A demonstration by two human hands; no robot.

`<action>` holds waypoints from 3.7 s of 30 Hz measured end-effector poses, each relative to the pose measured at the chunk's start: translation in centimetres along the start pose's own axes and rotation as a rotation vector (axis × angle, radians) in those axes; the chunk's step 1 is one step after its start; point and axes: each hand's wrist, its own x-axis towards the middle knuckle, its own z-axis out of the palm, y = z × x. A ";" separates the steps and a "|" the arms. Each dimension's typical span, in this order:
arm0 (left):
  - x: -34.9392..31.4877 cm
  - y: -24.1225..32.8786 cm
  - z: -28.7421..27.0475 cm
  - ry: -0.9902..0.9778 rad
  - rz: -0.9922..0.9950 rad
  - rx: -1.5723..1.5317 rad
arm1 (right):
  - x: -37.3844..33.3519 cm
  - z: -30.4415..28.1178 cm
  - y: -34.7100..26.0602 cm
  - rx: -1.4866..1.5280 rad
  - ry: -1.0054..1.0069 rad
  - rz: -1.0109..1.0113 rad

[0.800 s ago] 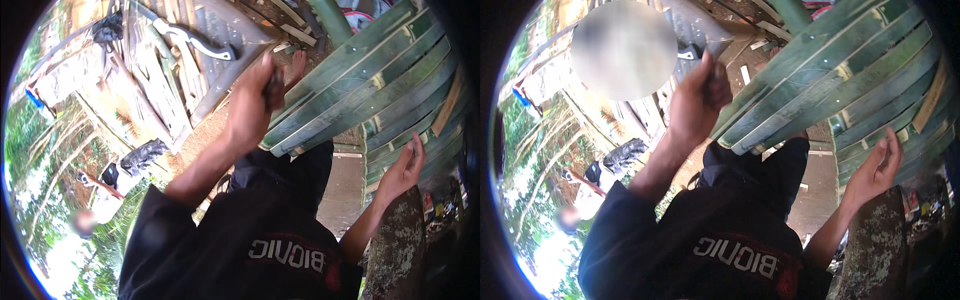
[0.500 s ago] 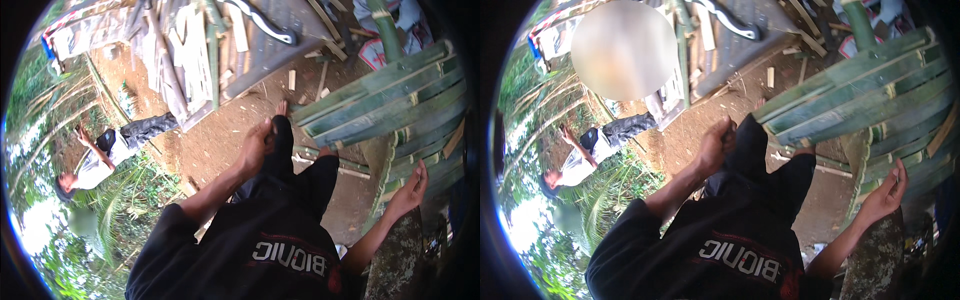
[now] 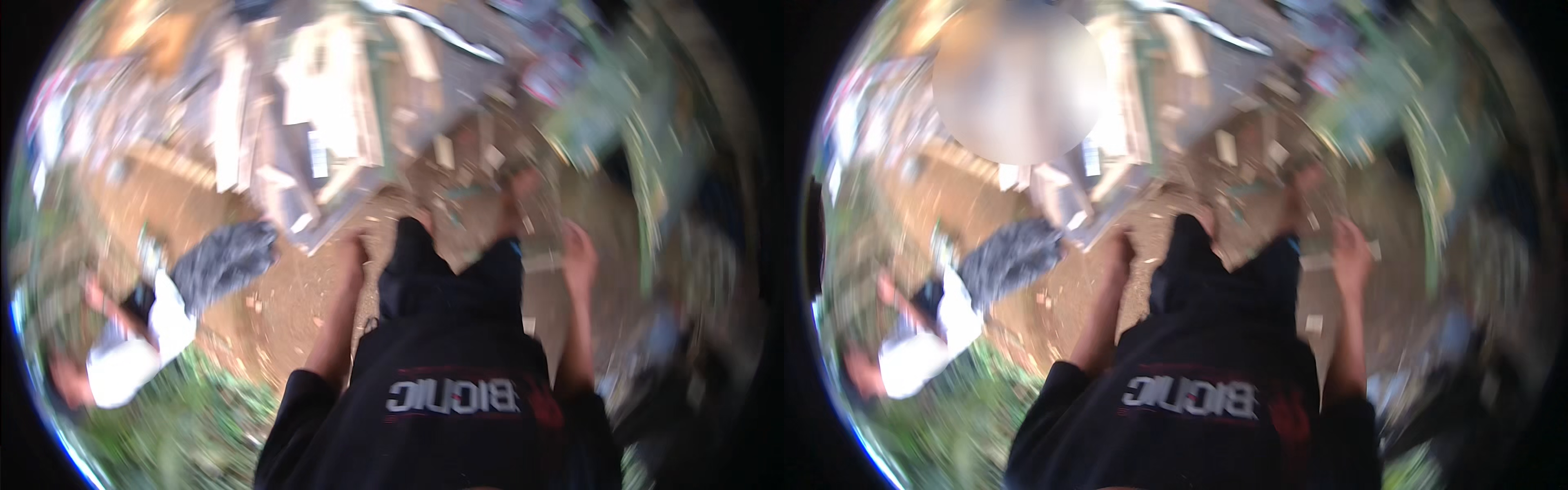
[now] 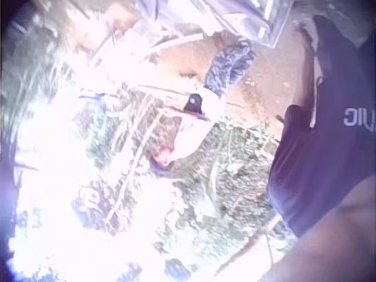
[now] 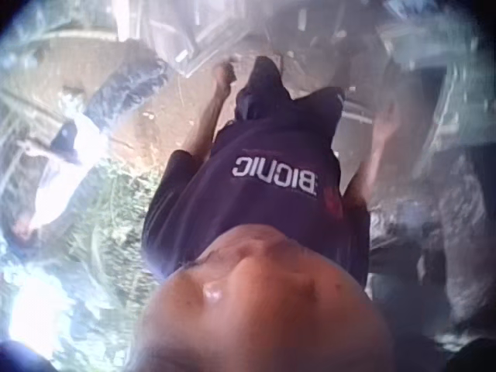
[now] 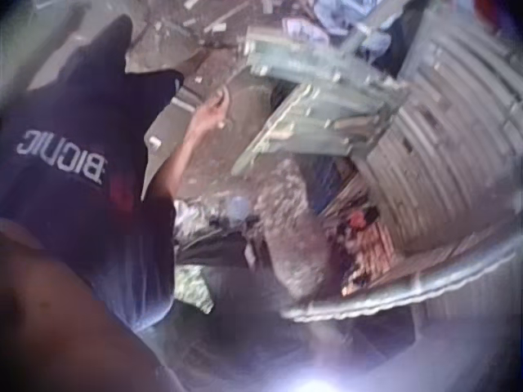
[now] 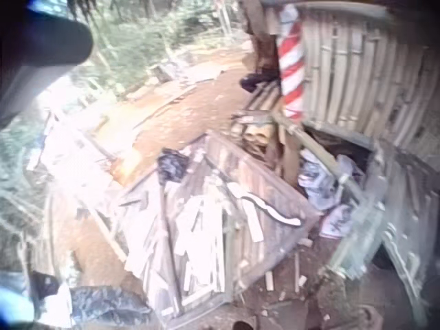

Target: The person constructs a bamboo structure by placing split bamboo poles onto a frame and securing them with a hammer and nails. They then use a hand saw to cut the bamboo poles to size and lift the completed section into place.

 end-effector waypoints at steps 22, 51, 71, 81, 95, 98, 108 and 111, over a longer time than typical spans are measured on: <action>-4.2 -13.1 -10.8 -0.344 0.261 1.475 | -40.9 16.7 26.3 0.376 0.164 0.768; -12.3 -33.8 -8.6 0.110 0.192 1.308 | -33.7 4.9 37.1 1.138 0.340 1.075; -15.7 -4.9 7.1 -0.880 0.026 0.381 | -33.3 -11.7 -4.9 0.428 0.166 0.337; -18.8 4.1 9.9 -0.943 0.175 0.274 | -6.4 -0.7 -20.2 1.029 0.238 0.241; -10.0 10.7 22.5 -0.625 0.125 -0.366 | 16.3 6.5 -20.4 1.006 0.438 0.231; -8.1 11.6 26.6 -0.556 0.082 -0.429 | 21.7 6.9 -18.4 0.865 0.433 0.267; -3.4 14.0 34.0 -0.396 0.238 0.002 | 31.4 9.1 -9.1 0.885 0.233 0.445; -0.5 13.4 32.7 -0.328 0.177 0.000 | 31.3 7.5 -10.1 0.702 0.067 0.435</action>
